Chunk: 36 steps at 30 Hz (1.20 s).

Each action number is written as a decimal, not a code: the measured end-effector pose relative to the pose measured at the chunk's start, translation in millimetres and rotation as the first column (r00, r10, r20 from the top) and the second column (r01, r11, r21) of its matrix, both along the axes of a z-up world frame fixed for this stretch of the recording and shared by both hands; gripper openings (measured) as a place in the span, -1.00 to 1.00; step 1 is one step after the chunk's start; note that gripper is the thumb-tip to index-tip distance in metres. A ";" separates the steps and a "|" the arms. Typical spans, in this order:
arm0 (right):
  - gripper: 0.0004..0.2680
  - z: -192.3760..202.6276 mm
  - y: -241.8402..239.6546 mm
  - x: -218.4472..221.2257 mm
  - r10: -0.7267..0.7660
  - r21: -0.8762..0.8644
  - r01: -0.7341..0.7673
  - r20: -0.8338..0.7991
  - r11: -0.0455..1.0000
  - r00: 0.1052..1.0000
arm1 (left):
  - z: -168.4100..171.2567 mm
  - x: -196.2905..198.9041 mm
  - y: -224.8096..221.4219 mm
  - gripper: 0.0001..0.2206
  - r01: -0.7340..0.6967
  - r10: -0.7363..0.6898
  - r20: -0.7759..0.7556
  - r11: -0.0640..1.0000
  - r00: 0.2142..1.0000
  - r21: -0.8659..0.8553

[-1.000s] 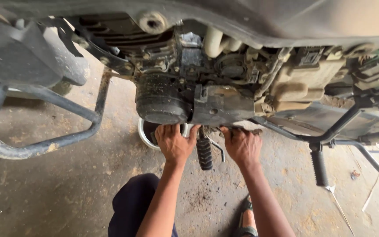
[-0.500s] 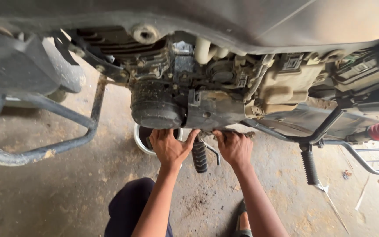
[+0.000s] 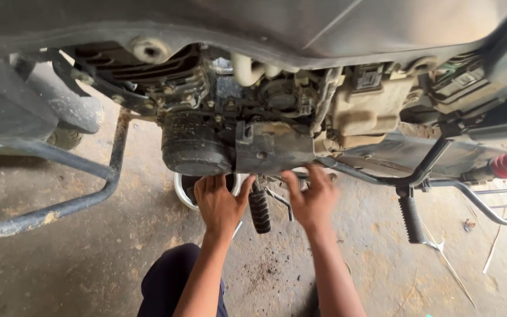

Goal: Installing and securing a protective cover on a motorcycle engine.

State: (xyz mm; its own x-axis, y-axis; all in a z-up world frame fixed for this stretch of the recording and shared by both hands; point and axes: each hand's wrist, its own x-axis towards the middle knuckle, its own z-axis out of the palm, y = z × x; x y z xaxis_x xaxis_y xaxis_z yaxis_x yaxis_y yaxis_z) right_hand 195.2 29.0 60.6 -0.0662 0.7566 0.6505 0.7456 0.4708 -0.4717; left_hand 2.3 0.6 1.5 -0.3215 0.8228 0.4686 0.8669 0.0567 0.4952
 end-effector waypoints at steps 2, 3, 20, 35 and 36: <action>-0.71 -20.3 0.1 2.9 -0.104 -0.203 0.112 0.051 0.973 0.993 | 10.5 0.4 -8.5 -0.35 0.006 -0.008 -0.070 0.999 0.998 -0.040; -0.72 -30.7 2.0 2.7 -0.185 -0.396 0.221 0.125 0.891 0.975 | 15.6 -0.8 -11.4 -0.36 0.003 -0.014 -0.135 0.996 0.991 -0.086; -0.87 -78.6 -14.8 13.8 0.109 -0.041 -0.127 -0.302 0.991 0.947 | 150.1 -33.1 5.7 -0.55 0.311 -0.305 0.198 0.951 0.932 0.001; -0.84 -58.1 -20.4 105.1 0.043 -0.083 -0.129 -0.659 0.988 0.751 | 6.6 -40.7 -63.4 -0.39 -0.173 0.240 0.073 0.848 0.968 -0.500; -0.84 -65.7 -23.0 108.7 -0.027 -0.125 -0.066 -0.627 0.990 0.779 | -30.0 -51.7 -68.1 -0.35 -0.304 0.281 -0.198 0.948 0.939 -0.098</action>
